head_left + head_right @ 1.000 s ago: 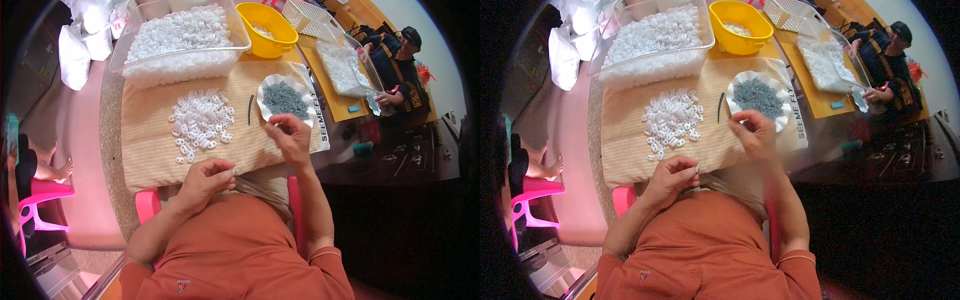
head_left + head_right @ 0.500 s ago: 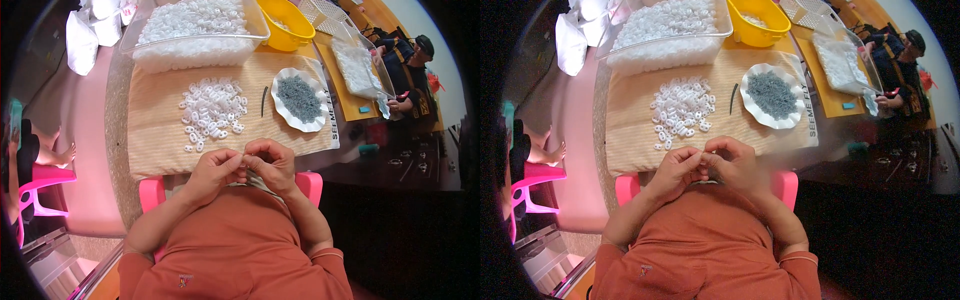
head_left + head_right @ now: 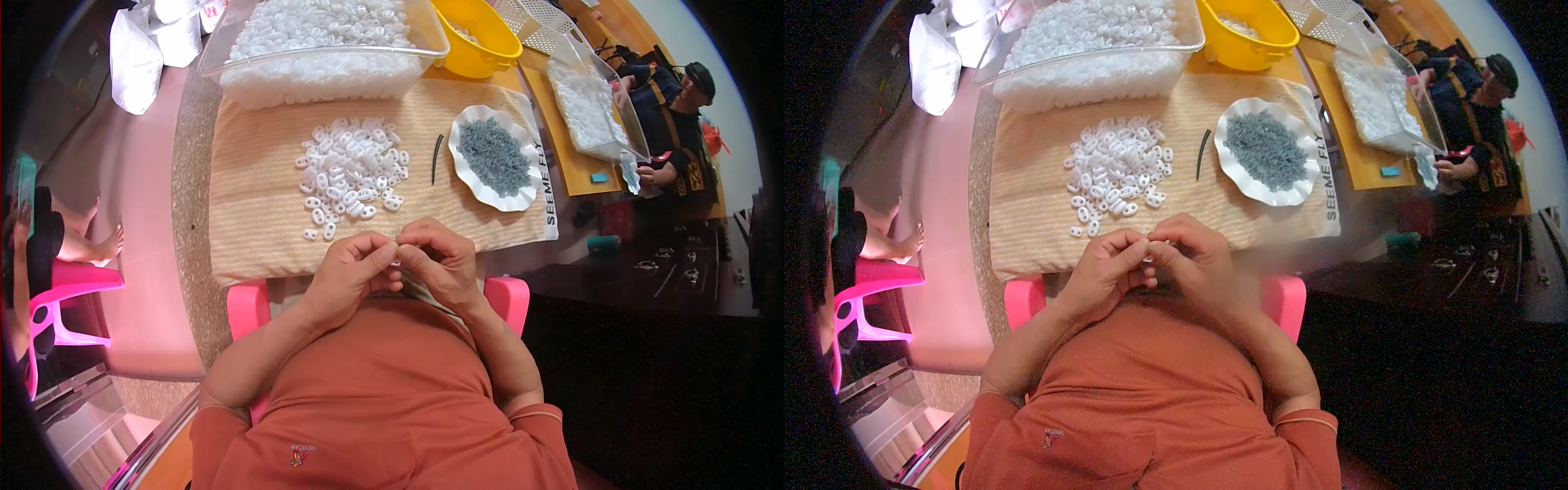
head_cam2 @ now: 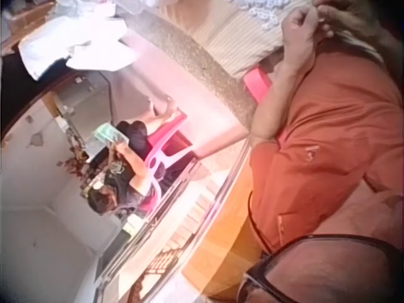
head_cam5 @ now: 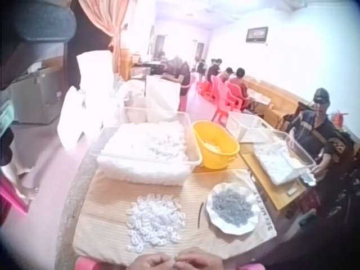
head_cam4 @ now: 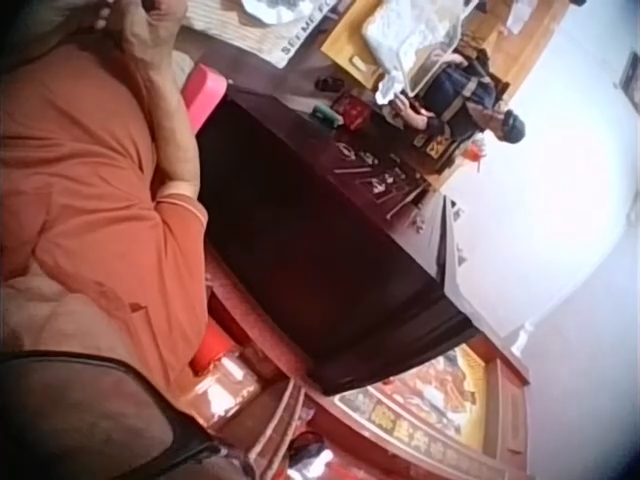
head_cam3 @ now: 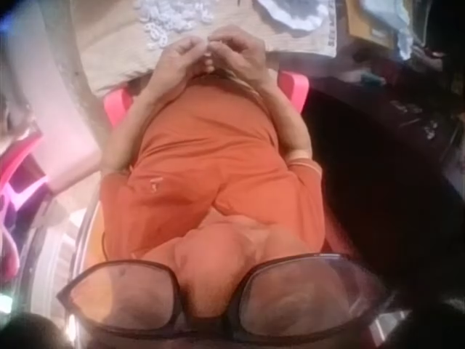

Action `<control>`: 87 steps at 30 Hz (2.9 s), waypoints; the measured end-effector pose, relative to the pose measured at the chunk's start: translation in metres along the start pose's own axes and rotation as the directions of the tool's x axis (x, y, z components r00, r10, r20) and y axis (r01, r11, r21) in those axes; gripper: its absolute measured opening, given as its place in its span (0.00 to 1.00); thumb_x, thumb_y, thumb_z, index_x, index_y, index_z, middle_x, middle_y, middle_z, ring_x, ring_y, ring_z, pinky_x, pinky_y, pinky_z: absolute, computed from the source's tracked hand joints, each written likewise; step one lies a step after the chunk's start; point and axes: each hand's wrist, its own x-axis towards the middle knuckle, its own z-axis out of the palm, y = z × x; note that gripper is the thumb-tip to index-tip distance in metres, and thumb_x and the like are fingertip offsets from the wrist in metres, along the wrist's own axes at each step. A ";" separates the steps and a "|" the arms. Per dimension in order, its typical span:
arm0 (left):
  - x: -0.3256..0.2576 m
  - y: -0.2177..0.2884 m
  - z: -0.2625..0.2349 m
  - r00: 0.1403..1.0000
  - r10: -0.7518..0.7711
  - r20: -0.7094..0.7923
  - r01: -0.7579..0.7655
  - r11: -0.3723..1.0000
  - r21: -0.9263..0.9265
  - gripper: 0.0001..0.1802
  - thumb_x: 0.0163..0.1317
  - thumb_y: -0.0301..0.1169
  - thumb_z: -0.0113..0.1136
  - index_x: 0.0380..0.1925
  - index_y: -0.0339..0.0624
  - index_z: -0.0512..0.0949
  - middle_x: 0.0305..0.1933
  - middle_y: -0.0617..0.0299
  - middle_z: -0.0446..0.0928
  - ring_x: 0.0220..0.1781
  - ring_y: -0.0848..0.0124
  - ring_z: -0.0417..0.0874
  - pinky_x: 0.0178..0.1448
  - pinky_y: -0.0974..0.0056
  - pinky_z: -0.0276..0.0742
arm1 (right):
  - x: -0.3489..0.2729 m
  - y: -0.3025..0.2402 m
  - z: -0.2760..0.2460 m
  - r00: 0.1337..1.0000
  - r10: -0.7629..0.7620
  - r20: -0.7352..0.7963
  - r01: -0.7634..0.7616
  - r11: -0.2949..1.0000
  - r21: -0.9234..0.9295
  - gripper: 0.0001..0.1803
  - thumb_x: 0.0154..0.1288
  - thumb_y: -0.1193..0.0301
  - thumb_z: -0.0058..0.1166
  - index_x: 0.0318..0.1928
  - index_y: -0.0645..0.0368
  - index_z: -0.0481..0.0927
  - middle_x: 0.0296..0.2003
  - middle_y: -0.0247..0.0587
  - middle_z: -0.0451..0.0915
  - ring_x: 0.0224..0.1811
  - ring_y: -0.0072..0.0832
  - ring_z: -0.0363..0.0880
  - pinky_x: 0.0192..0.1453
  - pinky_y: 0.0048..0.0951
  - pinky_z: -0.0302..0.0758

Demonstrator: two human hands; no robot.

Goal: Manually assembling small white plastic components by inserting tiny grey inserts.

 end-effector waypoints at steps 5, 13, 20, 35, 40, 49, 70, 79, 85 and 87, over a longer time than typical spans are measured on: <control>0.001 0.000 0.001 0.999 0.026 -0.030 -0.024 0.998 0.051 0.10 0.68 0.35 0.55 0.40 0.39 0.76 0.35 0.67 0.77 0.36 0.80 0.78 0.42 0.72 0.80 | 0.001 0.002 0.002 1.000 -0.002 -0.002 0.002 0.999 -0.051 0.05 0.64 0.77 0.57 0.38 0.68 0.79 0.36 0.39 0.77 0.36 0.20 0.75 0.37 0.18 0.72; -0.001 0.000 0.000 0.997 0.045 -0.060 -0.039 0.994 0.104 0.11 0.68 0.35 0.55 0.40 0.39 0.77 0.34 0.67 0.77 0.35 0.80 0.77 0.41 0.73 0.80 | -0.001 0.003 0.003 0.997 0.077 -0.012 -0.077 0.997 0.005 0.04 0.65 0.77 0.55 0.37 0.67 0.78 0.36 0.36 0.76 0.32 0.16 0.73 0.31 0.17 0.71; -0.001 0.002 0.001 0.994 0.043 -0.100 -0.033 0.994 0.102 0.10 0.67 0.35 0.56 0.39 0.38 0.76 0.34 0.67 0.76 0.35 0.81 0.77 0.41 0.73 0.80 | -0.002 0.003 0.007 0.997 0.074 -0.007 -0.074 0.995 0.071 0.02 0.67 0.80 0.51 0.38 0.66 0.77 0.36 0.36 0.74 0.27 0.14 0.72 0.29 0.15 0.70; -0.003 0.004 0.000 0.991 0.065 -0.115 -0.062 0.998 0.027 0.08 0.65 0.27 0.57 0.42 0.37 0.75 0.37 0.64 0.78 0.37 0.78 0.80 0.43 0.71 0.82 | -0.004 0.003 0.012 0.980 0.194 -0.038 -0.182 0.961 0.209 0.04 0.68 0.77 0.50 0.37 0.65 0.76 0.33 0.31 0.74 0.28 0.14 0.71 0.31 0.17 0.70; -0.003 0.006 0.001 0.992 0.059 -0.110 -0.060 0.998 -0.004 0.09 0.65 0.25 0.57 0.43 0.35 0.74 0.38 0.61 0.78 0.38 0.75 0.81 0.45 0.69 0.83 | -0.004 0.006 0.013 0.983 0.182 -0.034 -0.171 0.963 0.209 0.04 0.68 0.77 0.50 0.37 0.65 0.76 0.33 0.31 0.74 0.27 0.14 0.71 0.31 0.17 0.70; -0.004 0.007 0.001 0.989 0.045 -0.142 -0.050 0.998 -0.026 0.09 0.64 0.24 0.58 0.43 0.34 0.74 0.39 0.59 0.80 0.39 0.74 0.82 0.46 0.70 0.83 | -0.005 0.010 0.012 0.979 0.201 -0.033 -0.188 0.953 0.239 0.04 0.68 0.76 0.50 0.37 0.65 0.76 0.32 0.31 0.73 0.27 0.14 0.71 0.30 0.17 0.70; -0.003 0.005 -0.001 0.982 0.034 -0.186 -0.044 0.998 -0.048 0.09 0.63 0.24 0.59 0.43 0.35 0.75 0.38 0.59 0.79 0.38 0.73 0.83 0.45 0.71 0.83 | -0.007 0.012 0.012 0.975 0.219 -0.033 -0.204 0.948 0.243 0.04 0.69 0.77 0.49 0.36 0.64 0.75 0.31 0.30 0.73 0.27 0.14 0.71 0.31 0.17 0.70; -0.002 0.005 0.000 0.981 0.028 -0.191 -0.038 0.998 -0.048 0.09 0.62 0.24 0.59 0.42 0.34 0.75 0.37 0.58 0.80 0.37 0.74 0.83 0.44 0.70 0.83 | -0.007 0.013 0.013 0.971 0.239 -0.030 -0.226 0.949 0.220 0.03 0.68 0.77 0.50 0.36 0.64 0.76 0.33 0.30 0.73 0.29 0.13 0.71 0.32 0.16 0.70; -0.003 0.003 -0.001 0.978 0.051 -0.201 -0.058 0.998 -0.031 0.09 0.62 0.23 0.60 0.41 0.33 0.75 0.37 0.58 0.80 0.37 0.73 0.83 0.44 0.69 0.84 | -0.008 0.017 0.014 0.981 0.190 -0.051 -0.183 0.976 0.118 0.03 0.67 0.77 0.51 0.35 0.65 0.76 0.33 0.30 0.74 0.32 0.13 0.71 0.34 0.16 0.70; -0.003 0.002 -0.001 0.977 0.059 -0.206 -0.060 0.998 0.003 0.09 0.62 0.23 0.60 0.41 0.33 0.76 0.37 0.58 0.80 0.36 0.74 0.83 0.44 0.69 0.84 | -0.007 0.017 0.014 0.988 0.141 -0.056 -0.138 0.989 0.054 0.03 0.67 0.77 0.51 0.35 0.65 0.76 0.32 0.30 0.75 0.32 0.14 0.72 0.34 0.16 0.71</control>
